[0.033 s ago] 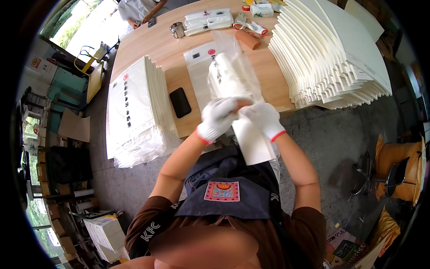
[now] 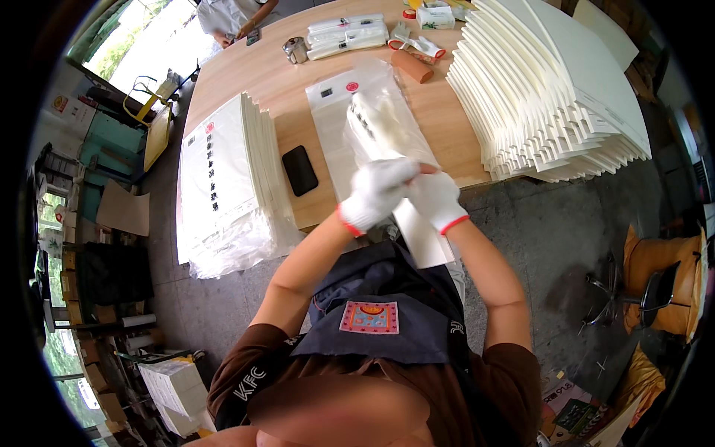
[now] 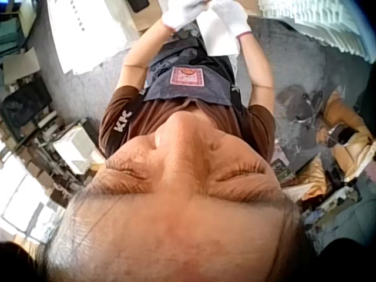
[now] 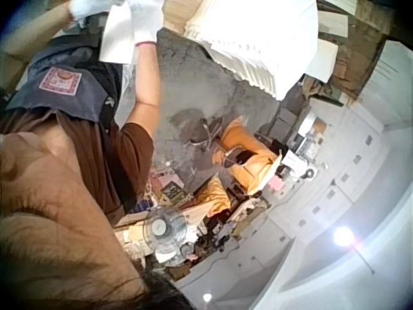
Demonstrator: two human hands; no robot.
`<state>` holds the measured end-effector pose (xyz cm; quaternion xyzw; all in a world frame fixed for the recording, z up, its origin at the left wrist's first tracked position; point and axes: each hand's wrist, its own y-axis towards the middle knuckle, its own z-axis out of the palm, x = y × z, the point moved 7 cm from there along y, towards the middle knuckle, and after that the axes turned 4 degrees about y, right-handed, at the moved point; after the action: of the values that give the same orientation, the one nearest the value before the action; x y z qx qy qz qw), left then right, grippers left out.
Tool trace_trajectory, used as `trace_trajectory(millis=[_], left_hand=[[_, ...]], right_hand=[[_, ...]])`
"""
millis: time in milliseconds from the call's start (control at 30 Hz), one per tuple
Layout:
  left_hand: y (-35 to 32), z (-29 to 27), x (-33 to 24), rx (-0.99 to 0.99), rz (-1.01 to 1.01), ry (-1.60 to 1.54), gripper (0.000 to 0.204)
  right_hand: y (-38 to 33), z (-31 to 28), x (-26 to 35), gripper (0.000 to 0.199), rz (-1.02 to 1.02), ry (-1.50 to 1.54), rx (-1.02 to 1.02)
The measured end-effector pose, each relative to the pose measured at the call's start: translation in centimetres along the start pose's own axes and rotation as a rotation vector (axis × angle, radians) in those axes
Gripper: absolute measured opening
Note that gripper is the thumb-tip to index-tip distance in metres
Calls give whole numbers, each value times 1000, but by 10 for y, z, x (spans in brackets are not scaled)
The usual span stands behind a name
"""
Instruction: The person repeatedly picks up white paper documents from a stack, places them into clear plastic sleeves, and sets the sealed packages on the table. The process is performed one at a time with gloved hands.
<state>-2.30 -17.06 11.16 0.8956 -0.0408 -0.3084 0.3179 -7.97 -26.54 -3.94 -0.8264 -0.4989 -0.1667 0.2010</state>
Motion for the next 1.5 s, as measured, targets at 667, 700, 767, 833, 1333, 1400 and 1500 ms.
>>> trace_trajectory(millis=[667,700,767,833,1333,1400,1500], left_hand=[[-168,58,14,204,-122,188,21],[-186,56,54,153,-200,311,19],[-197,17,95,44,-413,475,14],[-207,-23,110,-95,-618,437,11],[-280,-38,-7,-215,-602,378,24],[-272,-42,-6,-235,-578,390,24],[-253,-45,-5,-274,-550,438,24]], right_hand=[[-61,16,-6,33,85,-146,-433],[-50,19,-16,34,206,-203,-292],[-54,23,-24,33,140,-373,-388],[-58,26,-4,28,95,-448,-147],[-167,36,24,35,-371,-151,783],[-129,36,-24,41,11,390,654],[-87,67,-69,55,370,986,277]])
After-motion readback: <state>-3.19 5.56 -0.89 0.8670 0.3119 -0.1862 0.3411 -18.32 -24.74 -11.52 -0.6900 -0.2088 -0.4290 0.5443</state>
